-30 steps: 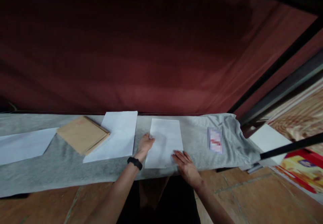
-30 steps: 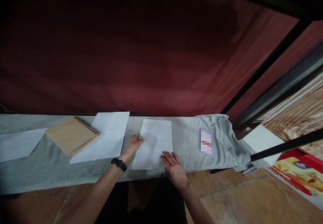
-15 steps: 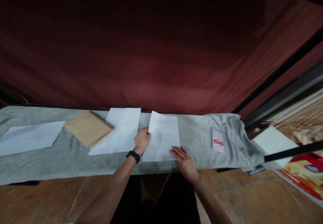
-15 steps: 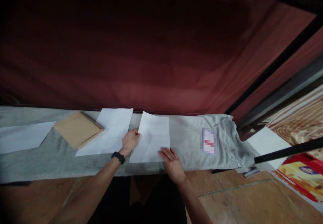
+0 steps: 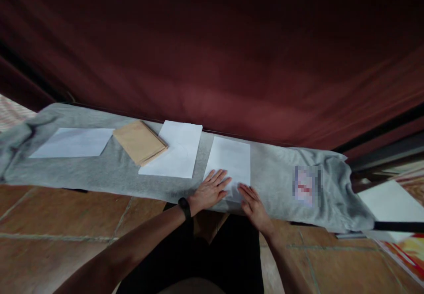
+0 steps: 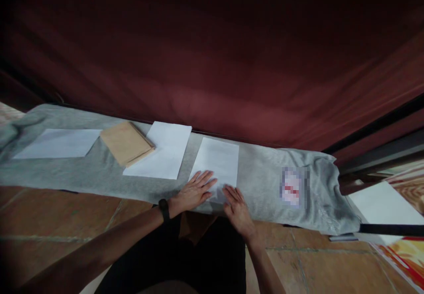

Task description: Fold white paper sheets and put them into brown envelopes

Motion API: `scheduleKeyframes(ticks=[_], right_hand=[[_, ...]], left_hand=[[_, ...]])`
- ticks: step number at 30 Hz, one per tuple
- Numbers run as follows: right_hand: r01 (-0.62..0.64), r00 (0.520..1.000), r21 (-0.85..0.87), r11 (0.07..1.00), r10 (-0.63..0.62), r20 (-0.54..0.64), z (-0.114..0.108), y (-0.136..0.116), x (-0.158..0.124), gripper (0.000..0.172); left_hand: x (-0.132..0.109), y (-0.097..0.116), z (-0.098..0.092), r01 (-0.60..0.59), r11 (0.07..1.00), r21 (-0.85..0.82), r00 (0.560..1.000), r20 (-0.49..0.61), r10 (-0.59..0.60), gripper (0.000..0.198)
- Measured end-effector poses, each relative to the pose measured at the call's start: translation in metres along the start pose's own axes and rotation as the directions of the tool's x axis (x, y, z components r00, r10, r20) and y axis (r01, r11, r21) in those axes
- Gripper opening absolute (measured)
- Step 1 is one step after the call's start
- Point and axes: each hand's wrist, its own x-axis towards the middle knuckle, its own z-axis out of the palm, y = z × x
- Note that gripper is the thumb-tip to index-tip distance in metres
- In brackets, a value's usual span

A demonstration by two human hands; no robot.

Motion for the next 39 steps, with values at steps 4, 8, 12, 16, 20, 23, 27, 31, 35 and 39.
scheduleKeyframes(ticks=[4,8,12,16,20,23,27,31,35,39], right_hand=[[-0.069,0.992,0.014,0.997,0.071,-0.104,0.011,-0.016,0.029,0.052],[-0.117,0.981,-0.079,0.990,0.102,-0.166,0.034,-0.031,0.054,0.055],[-0.148,0.976,-0.243,0.959,0.102,-0.192,0.048,-0.029,0.053,0.056],[-0.192,0.963,-0.332,0.924,0.113,-0.244,0.046,-0.014,0.040,0.059],[-0.192,0.965,-0.374,0.907,0.105,-0.240,0.040,-0.002,0.030,0.060],[-0.181,0.968,-0.398,0.899,0.091,-0.235,0.037,-0.001,0.026,0.061],[-0.178,0.967,-0.423,0.888,0.080,-0.241,0.036,-0.002,0.026,0.060],[-0.187,0.964,-0.439,0.879,0.078,-0.254,0.038,-0.003,0.026,0.060],[-0.203,0.958,-0.433,0.878,0.087,-0.273,0.040,-0.003,0.027,0.060],[-0.200,0.958,-0.428,0.881,0.084,-0.275,0.038,-0.005,0.029,0.058]], left_hand=[[0.008,0.004,-0.002,-0.074,0.997,0.006,0.997,0.004,0.074,0.056],[0.010,0.007,0.001,-0.102,0.995,0.000,0.994,0.026,0.102,0.059],[0.006,0.005,0.002,-0.102,0.995,-0.014,0.994,0.028,0.103,0.061],[0.000,-0.001,-0.001,-0.074,0.997,-0.020,0.997,0.038,0.074,0.062],[-0.007,-0.008,-0.004,-0.044,0.999,-0.015,0.998,0.052,0.044,0.070],[-0.011,-0.014,-0.007,-0.031,0.999,-0.009,0.998,0.050,0.032,0.072],[-0.018,-0.023,-0.013,-0.037,0.999,-0.002,0.998,0.044,0.037,0.072],[-0.021,-0.032,-0.019,-0.038,0.999,-0.005,0.998,0.048,0.038,0.069],[-0.003,-0.036,-0.020,0.002,0.999,-0.036,0.998,0.060,0.000,0.064],[0.038,-0.027,-0.006,0.015,0.998,-0.057,0.999,0.031,-0.013,0.062]])
